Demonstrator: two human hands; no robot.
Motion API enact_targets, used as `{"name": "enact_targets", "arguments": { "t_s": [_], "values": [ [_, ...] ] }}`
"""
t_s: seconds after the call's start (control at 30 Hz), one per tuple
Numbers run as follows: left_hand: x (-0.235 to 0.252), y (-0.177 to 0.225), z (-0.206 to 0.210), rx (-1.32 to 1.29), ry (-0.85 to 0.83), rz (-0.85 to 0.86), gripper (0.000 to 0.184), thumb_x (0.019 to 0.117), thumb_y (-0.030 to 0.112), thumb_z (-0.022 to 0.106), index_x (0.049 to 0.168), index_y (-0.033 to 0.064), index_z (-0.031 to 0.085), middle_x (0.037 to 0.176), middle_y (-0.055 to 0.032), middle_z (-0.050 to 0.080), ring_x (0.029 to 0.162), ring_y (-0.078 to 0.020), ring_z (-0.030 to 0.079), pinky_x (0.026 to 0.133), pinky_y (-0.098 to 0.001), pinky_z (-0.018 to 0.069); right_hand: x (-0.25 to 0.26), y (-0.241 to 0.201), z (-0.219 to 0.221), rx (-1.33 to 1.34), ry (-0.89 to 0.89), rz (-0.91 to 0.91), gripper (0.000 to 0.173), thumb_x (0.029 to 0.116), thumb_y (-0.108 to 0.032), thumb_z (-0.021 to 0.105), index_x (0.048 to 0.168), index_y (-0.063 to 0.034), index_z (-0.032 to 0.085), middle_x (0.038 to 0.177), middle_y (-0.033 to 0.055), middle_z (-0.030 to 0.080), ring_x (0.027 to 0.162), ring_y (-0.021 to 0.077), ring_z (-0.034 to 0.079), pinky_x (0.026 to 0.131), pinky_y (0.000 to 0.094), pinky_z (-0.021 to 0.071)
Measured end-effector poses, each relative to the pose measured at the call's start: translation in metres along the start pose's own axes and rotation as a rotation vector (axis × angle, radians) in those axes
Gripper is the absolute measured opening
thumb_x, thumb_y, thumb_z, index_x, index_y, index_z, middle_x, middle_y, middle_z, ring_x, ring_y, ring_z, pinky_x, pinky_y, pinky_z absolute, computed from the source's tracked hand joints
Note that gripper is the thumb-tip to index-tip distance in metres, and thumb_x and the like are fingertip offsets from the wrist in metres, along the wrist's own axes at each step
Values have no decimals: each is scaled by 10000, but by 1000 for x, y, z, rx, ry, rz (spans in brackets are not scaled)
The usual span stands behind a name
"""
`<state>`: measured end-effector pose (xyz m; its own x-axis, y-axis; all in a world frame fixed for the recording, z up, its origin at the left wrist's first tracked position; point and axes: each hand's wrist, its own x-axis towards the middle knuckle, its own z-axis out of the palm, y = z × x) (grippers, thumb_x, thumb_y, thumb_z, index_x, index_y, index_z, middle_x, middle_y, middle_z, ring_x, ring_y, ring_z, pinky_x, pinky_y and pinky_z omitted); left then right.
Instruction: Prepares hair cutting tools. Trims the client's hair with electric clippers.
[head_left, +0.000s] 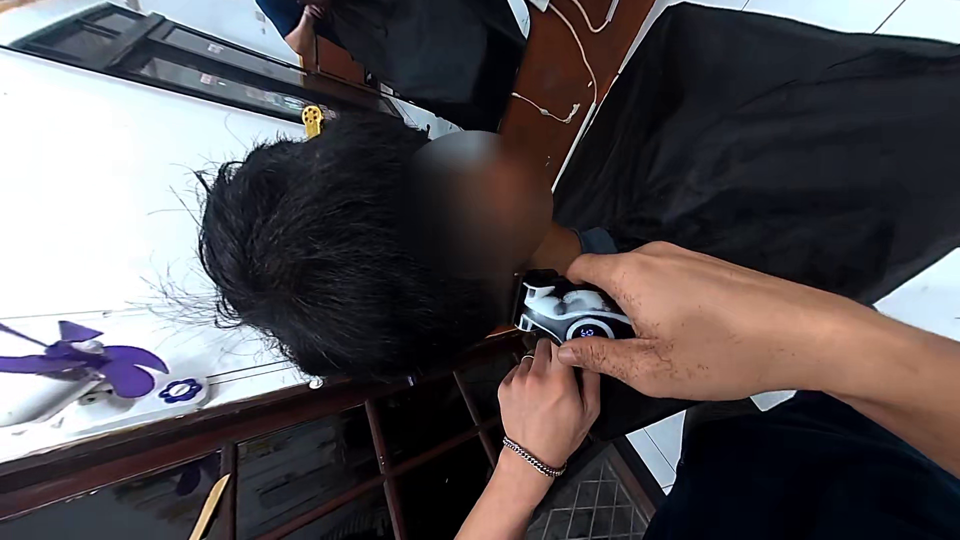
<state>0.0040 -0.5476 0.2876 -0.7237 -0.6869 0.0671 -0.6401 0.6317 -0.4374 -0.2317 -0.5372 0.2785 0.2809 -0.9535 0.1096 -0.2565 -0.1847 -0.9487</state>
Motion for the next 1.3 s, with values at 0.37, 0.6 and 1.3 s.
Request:
{"name": "enact_targets", "arguments": {
  "t_s": [0.37, 0.6, 1.3],
  "values": [
    [4, 5, -4, 5, -42, -29, 347, 904, 302, 532, 936, 22, 734, 758, -100, 698, 594, -244, 677, 458, -382, 489, 9, 13, -13, 71, -25, -89, 313, 936, -505, 678, 947, -194, 653, 637, -96, 584, 571, 10, 584, 470, 215, 447],
    [4, 8, -7, 3, -63, -49, 367, 895, 304, 532, 986, 15, 740, 750, -99, 695, 574, -242, 665, 449, -378, 482, 16, 15, -26, 83, -91, -106, 302, 951, -483, 676, 981, -183, 657, 652, -97, 582, 580, -1, 576, 485, 204, 449],
    [4, 12, -10, 3, -72, -83, 439, 890, 291, 534, 1128, -24, 726, 755, -84, 690, 565, -219, 650, 444, -358, 476, 37, 25, -47, 174, -192, -277, 293, 989, -437, 645, 1105, -171, 676, 804, -97, 639, 719, -32, 614, 591, 173, 501]
  ]
}}
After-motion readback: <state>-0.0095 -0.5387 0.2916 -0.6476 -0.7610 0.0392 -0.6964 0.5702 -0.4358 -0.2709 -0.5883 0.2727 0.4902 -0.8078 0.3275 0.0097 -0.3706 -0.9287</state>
